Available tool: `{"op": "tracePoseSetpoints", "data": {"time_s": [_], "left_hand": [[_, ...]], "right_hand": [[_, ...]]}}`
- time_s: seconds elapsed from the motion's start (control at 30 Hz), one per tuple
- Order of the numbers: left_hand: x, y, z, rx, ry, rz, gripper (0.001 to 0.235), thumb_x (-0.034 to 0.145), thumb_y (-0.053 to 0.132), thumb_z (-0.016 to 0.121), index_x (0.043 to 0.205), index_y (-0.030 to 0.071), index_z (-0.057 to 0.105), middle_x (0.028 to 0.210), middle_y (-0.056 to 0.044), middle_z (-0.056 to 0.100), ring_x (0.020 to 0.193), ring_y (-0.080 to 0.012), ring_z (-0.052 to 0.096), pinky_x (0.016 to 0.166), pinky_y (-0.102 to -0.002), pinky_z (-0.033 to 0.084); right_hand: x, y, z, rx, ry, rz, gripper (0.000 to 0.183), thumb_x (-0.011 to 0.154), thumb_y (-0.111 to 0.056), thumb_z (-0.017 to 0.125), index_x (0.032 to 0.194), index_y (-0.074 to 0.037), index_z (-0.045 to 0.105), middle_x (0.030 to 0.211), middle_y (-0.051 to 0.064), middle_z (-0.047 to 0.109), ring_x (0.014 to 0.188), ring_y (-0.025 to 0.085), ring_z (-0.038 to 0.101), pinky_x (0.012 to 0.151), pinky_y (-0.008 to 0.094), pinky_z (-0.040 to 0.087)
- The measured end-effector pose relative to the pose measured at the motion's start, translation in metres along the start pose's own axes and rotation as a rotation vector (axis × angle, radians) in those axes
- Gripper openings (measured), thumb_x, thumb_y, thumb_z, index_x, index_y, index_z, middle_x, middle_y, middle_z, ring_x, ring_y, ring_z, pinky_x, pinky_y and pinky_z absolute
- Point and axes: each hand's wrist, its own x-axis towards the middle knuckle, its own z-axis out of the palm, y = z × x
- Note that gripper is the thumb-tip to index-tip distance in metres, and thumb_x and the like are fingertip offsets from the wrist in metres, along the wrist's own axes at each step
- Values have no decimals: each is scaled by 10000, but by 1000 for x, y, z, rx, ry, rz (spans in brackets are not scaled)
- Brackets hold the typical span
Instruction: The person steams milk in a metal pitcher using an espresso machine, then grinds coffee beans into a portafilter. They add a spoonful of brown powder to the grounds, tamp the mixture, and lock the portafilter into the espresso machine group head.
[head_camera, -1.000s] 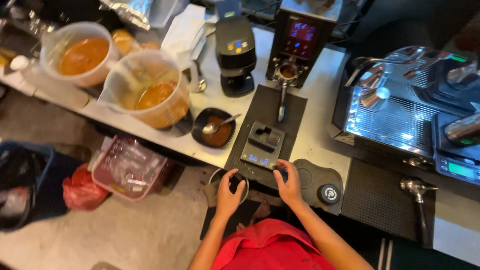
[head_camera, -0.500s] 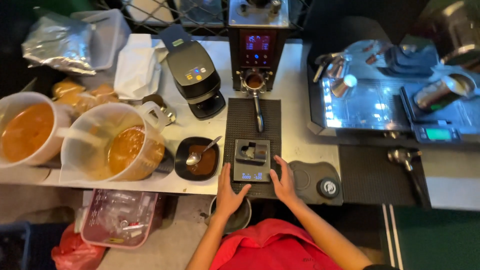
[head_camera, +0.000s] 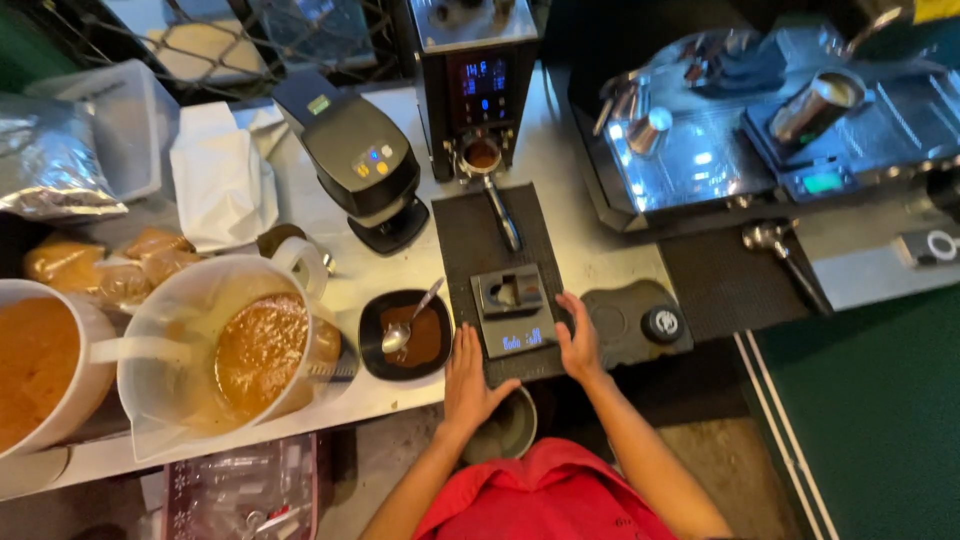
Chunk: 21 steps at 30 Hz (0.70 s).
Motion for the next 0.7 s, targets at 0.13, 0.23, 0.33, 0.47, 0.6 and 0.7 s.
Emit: {"op": "tracePoseSetpoints", "data": {"time_s": [0.13, 0.23, 0.33, 0.47, 0.6, 0.7], "left_hand": [[-2, 0, -7, 42, -23, 5, 1255, 792, 577, 855, 1643, -26, 156, 1736, -224, 132, 1606, -369, 144, 1205, -552, 292], [-3, -3, -3, 72, -23, -6, 1239, 798, 635, 820, 1643, -12, 185, 1745, -202, 120, 1609, -347, 142, 1205, -527, 298], [-5, -1, -7, 65, -41, -25, 1251, 785, 643, 818, 1640, -11, 181, 1752, -187, 105, 1617, -331, 128, 1187, -514, 326], [-2, 2, -8, 71, -62, -55, 1261, 777, 659, 819, 1647, 18, 169, 1760, -158, 89, 1621, -305, 118, 1189, -498, 331], [-1, 5, -9, 109, -67, -75, 1253, 769, 684, 802, 1649, 40, 185, 1762, -129, 97, 1621, -277, 126, 1175, -478, 360], [0, 5, -6, 115, -71, -81, 1258, 763, 691, 804, 1647, 45, 186, 1762, -127, 98, 1622, -281, 120, 1190, -478, 340]], "right_hand": [[4, -9, -2, -10, 24, 13, 544, 1045, -325, 511, 1505, -35, 479, 1427, 169, 626, 1357, 317, 579, 1171, 479, 397], [16, -3, 1, 142, 72, 76, 520, 1101, -374, 362, 1427, -21, 559, 1330, 174, 678, 1306, 294, 619, 1135, 467, 429], [61, -1, 5, 275, 314, 299, 451, 1170, -411, 385, 1307, -57, 627, 1094, 124, 687, 1009, 226, 653, 909, 377, 483], [157, -19, 6, 170, 129, 350, 295, 1082, -314, 636, 1280, -103, 692, 1100, 139, 742, 1054, 268, 715, 977, 403, 528], [230, 28, 46, -54, -260, 508, 504, 959, -599, 743, 1357, -294, 703, 1240, -19, 753, 1214, 187, 683, 1046, 378, 511], [248, 22, 64, 131, -372, 725, 646, 913, -582, 787, 1431, -220, 651, 1295, 71, 716, 1032, 205, 685, 819, 374, 610]]}}
